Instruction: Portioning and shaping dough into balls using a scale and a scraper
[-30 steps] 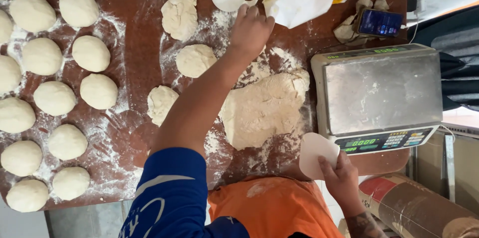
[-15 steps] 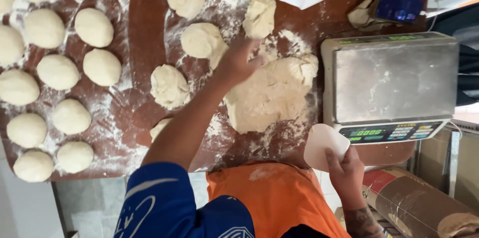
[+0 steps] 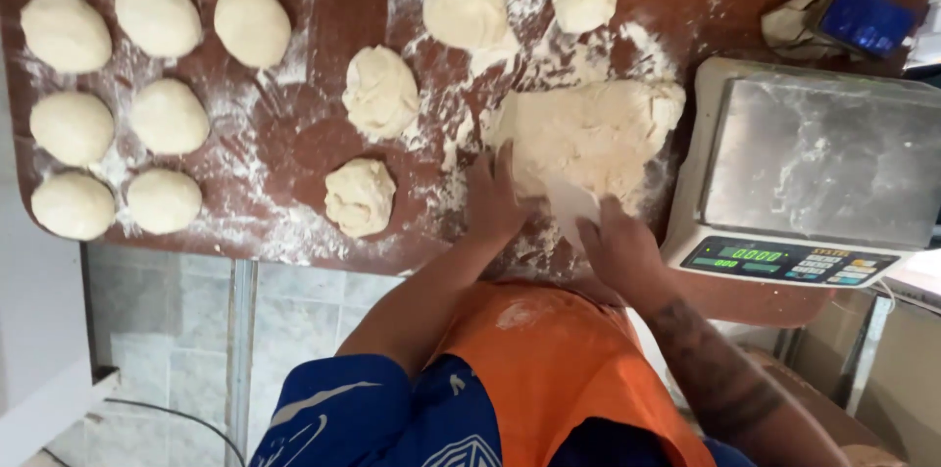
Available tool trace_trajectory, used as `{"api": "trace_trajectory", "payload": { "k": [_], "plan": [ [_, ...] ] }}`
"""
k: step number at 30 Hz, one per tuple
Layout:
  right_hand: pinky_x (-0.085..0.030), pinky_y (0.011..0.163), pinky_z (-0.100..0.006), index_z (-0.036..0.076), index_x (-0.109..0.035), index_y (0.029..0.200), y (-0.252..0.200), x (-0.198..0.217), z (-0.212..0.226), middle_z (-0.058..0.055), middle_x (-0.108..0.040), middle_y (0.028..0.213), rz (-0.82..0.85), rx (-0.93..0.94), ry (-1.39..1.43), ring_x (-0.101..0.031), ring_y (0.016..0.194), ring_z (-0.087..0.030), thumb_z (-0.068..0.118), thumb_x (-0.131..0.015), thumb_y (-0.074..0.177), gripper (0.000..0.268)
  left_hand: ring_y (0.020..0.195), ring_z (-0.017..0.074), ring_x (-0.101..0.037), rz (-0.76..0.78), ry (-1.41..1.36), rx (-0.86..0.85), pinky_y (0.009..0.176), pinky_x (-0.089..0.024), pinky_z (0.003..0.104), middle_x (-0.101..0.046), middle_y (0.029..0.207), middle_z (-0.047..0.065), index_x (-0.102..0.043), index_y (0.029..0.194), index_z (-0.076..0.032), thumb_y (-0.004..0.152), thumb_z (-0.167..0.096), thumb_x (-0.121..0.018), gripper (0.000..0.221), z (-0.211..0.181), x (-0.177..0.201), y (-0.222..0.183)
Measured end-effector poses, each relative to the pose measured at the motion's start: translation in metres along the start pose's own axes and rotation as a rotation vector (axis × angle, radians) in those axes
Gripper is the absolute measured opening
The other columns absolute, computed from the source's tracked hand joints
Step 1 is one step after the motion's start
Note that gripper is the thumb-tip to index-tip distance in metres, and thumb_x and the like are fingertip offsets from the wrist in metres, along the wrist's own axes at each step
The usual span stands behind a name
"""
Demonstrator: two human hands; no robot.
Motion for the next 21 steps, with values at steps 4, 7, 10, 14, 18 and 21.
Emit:
{"api": "trace_trajectory", "payload": {
  "k": [4,7,10,14,18,21],
  "plan": [
    [-0.057,0.083,-0.059,0.015,-0.044,0.114,0.024,0.051,0.079,-0.020,-0.074,0.086,0.161,0.050,-0.119,-0.075,0.089,-0.045,0.052,-0.043,0.101,0.039,0.108,0.0459,-0.057,0.103,-0.162,0.108,0.086,-0.053,0.055,-0.045,0.121,0.023,-0.040,0.150,-0.004,0.089,-0.051,-0.078,0.086,0.032,-0.014,0.001],
    [-0.057,0.080,-0.059,0.016,-0.044,0.113,0.043,0.048,0.110,-0.021,-0.074,0.087,0.171,0.072,-0.194,-0.075,0.089,-0.047,0.045,-0.044,0.100,0.032,0.112,0.0413,-0.060,0.207,-0.133,0.149,0.088,-0.056,0.053,-0.048,0.121,0.020,-0.041,0.145,-0.003,0.091,-0.032,-0.080,0.072,0.030,0.003,-0.006],
    [-0.060,0.080,-0.054,0.016,-0.042,0.119,0.064,0.016,0.119,-0.018,-0.073,0.095,0.145,0.208,-0.344,-0.076,0.089,-0.042,0.035,-0.046,0.099,0.028,0.115,0.0433,-0.059,0.250,-0.211,0.221,0.088,-0.055,0.056,-0.051,0.122,0.023,-0.042,0.142,-0.001,0.093,-0.026,-0.078,0.066,0.034,0.000,-0.011],
    [-0.060,0.079,-0.056,0.011,-0.045,0.123,0.082,-0.021,0.136,-0.015,-0.069,0.097,0.127,0.320,-0.325,-0.075,0.093,-0.042,0.026,-0.041,0.102,0.027,0.113,0.0446,-0.062,0.211,-0.140,0.252,0.087,-0.058,0.057,-0.053,0.121,0.024,-0.047,0.136,0.000,0.094,-0.031,-0.076,0.060,0.038,0.000,-0.032],
    [-0.060,0.076,-0.057,0.006,-0.044,0.128,0.119,-0.027,0.124,-0.016,-0.068,0.086,-0.154,0.438,-0.326,-0.075,0.083,-0.041,0.037,-0.057,0.101,0.043,0.107,0.0498,-0.063,0.213,-0.174,0.269,0.085,-0.057,0.060,-0.054,0.119,0.024,-0.054,0.127,-0.001,0.085,-0.029,-0.077,0.056,0.053,0.002,-0.048],
    [-0.056,0.072,-0.061,0.007,-0.047,0.123,0.084,0.041,0.132,-0.023,-0.072,0.087,-0.065,0.341,-0.061,-0.074,0.083,-0.047,0.042,-0.054,0.101,0.042,0.108,0.0477,-0.063,0.101,-0.072,0.194,0.088,-0.059,0.053,-0.051,0.116,0.022,-0.055,0.121,0.000,0.079,-0.019,-0.076,0.052,0.052,0.012,-0.077]
  ]
}}
Point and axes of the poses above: each hand's wrist, its own y-axis towards the middle knuckle, its own x-axis out of the back of the hand, z = x × y, the point moved 1 cm from there along y, towards the middle knuckle
